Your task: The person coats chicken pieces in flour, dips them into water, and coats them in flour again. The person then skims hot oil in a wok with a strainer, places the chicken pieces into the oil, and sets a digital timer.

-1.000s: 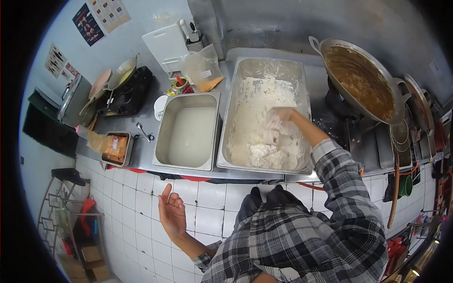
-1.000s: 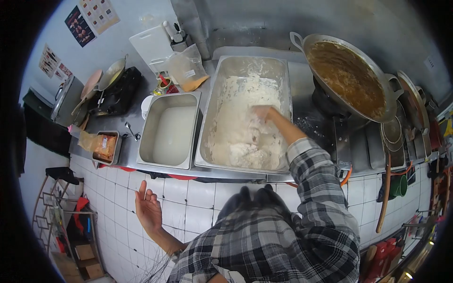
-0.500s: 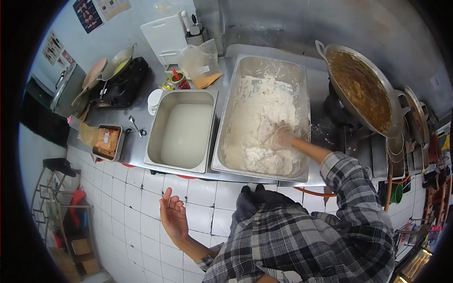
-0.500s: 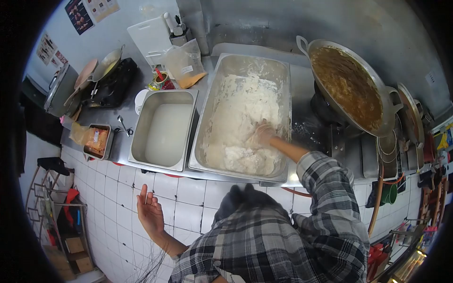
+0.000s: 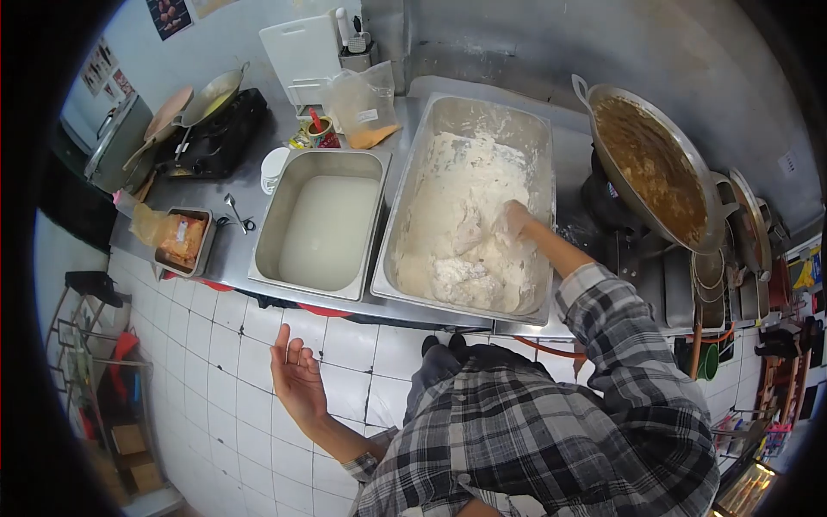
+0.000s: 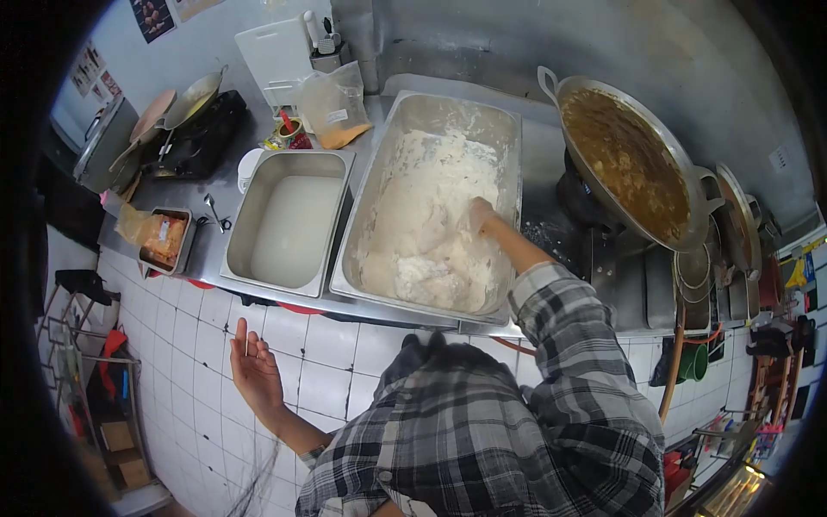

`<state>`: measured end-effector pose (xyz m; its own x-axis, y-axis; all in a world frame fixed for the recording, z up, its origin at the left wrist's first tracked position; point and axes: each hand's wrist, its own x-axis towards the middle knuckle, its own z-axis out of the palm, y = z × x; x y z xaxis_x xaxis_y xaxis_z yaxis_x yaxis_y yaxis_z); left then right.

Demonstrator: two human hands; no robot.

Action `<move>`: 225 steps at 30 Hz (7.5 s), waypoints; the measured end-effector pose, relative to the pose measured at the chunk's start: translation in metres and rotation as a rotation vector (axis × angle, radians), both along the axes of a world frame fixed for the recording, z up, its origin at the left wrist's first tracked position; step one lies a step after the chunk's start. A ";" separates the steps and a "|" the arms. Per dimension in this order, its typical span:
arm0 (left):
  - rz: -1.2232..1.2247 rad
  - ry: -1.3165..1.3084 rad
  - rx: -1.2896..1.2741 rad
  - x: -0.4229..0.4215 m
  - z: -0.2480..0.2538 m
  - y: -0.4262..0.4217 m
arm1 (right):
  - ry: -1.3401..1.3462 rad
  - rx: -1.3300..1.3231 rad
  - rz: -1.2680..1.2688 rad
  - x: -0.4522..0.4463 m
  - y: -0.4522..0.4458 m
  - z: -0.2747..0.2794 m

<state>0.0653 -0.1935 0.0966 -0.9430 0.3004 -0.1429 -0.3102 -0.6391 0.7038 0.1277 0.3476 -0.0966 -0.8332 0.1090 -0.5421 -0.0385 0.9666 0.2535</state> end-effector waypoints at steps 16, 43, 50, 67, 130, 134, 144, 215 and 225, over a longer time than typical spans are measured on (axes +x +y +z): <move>-0.090 0.085 -0.419 -0.021 -0.003 0.074 | 1.097 -0.045 -0.217 -0.016 -0.104 -0.024; 0.160 0.729 -0.864 -0.017 -0.084 0.192 | 0.877 -0.069 0.206 -0.071 -0.178 -0.072; 0.208 0.670 -0.765 -0.009 -0.071 0.192 | 0.545 -0.716 -0.151 -0.062 -0.087 0.048; -0.393 0.633 -0.577 -0.046 -0.051 0.170 | 0.588 -0.122 -0.417 -0.021 -0.112 0.038; -0.143 1.427 -0.994 -0.031 -0.081 0.166 | 1.064 0.523 -0.544 0.280 0.098 0.381; -0.088 1.445 -1.006 -0.026 -0.082 0.169 | 1.034 0.841 -0.249 0.353 0.245 0.333; -0.050 1.447 -1.090 -0.023 -0.083 0.171 | 1.038 0.476 -0.659 0.272 0.086 0.351; -0.099 1.266 -1.216 -0.013 -0.070 0.185 | 0.507 0.157 -0.454 0.237 0.303 0.338; -0.051 1.234 -1.186 -0.017 -0.082 0.180 | 0.920 -0.892 -0.344 0.149 0.232 0.422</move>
<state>0.0485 -0.0136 0.0148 -0.6507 0.6062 0.4573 0.7378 0.3624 0.5695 0.2772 0.5794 0.3258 -0.9345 0.2906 0.2057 0.0831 0.7398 -0.6676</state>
